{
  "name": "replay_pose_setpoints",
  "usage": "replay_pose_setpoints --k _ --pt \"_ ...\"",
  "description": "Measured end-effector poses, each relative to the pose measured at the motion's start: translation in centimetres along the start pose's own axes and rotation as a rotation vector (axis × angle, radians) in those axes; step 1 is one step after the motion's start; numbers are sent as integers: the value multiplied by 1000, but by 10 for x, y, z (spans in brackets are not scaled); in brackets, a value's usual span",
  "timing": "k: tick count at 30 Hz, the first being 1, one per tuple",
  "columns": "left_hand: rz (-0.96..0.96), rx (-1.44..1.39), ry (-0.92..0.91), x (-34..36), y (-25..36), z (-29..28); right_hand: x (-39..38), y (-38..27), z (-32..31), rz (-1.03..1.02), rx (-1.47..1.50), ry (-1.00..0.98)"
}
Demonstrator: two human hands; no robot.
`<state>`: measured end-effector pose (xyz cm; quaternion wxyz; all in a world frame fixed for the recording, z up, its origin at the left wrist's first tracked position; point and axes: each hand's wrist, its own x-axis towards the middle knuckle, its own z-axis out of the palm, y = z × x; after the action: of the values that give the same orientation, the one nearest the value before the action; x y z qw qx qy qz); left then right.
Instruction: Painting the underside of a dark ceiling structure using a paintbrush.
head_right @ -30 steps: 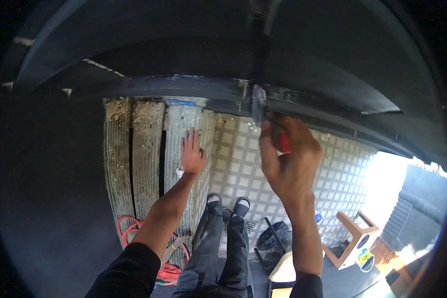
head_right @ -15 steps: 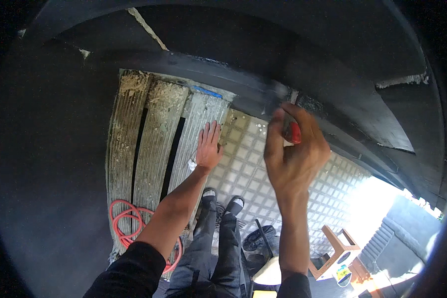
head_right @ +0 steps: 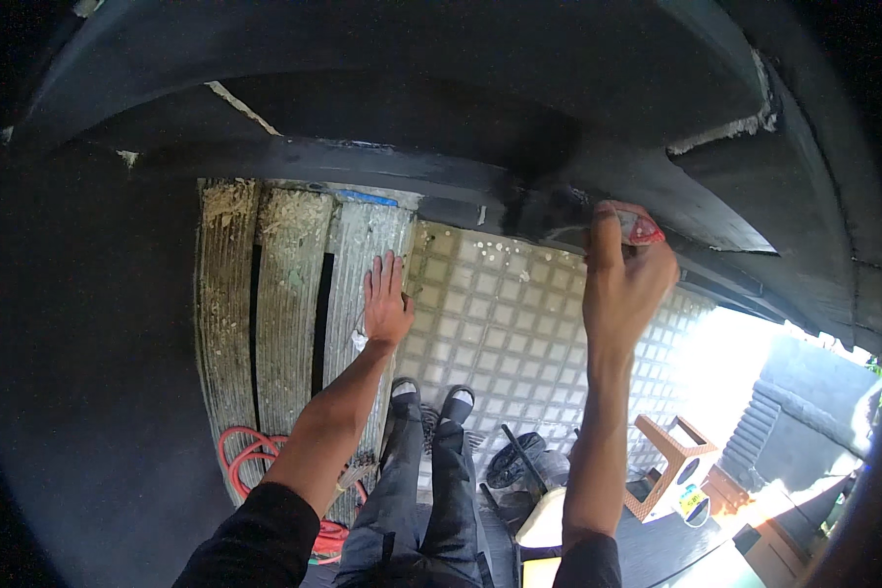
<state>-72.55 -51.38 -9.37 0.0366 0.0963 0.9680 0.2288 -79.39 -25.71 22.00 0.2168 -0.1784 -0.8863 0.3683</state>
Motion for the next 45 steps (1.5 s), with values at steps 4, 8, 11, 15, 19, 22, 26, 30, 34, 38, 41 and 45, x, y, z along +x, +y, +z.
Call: replay_pose_setpoints --k 4,8,11,15,19,22,26,30,34,38,41,45 --pt "-23 -28 -29 -1 1 -4 -14 -47 -1 -55 -184 -16" --pt "-19 -56 -24 0 2 -6 -27 -76 40 -353 -285 -95" --pt "-22 -80 4 -2 0 -3 -37 -101 76 -423 -396 -120" --pt "-6 -85 18 -3 -7 2 -46 -136 116 -565 -247 -149" --pt "54 -49 11 -2 -10 7 -43 -146 136 -403 220 -239" --pt "0 -62 -14 -2 1 -1 -31 -122 123 -68 354 -226" --pt "-7 -67 -27 2 5 -6 -23 -66 77 15 206 -92" --pt "-36 -44 -54 -4 -5 -4 -18 -24 35 -7 -11 11" --pt "-33 -26 -59 -4 -4 -5 -30 -48 11 -13 -70 56" --pt "-7 -36 -19 0 2 -3 -43 -83 57 -193 -60 -7" --pt "-11 -30 -19 -5 -2 2 -53 -124 116 -227 81 -153" --pt "-2 -66 -3 -2 2 1 -39 -126 139 -249 273 -170"
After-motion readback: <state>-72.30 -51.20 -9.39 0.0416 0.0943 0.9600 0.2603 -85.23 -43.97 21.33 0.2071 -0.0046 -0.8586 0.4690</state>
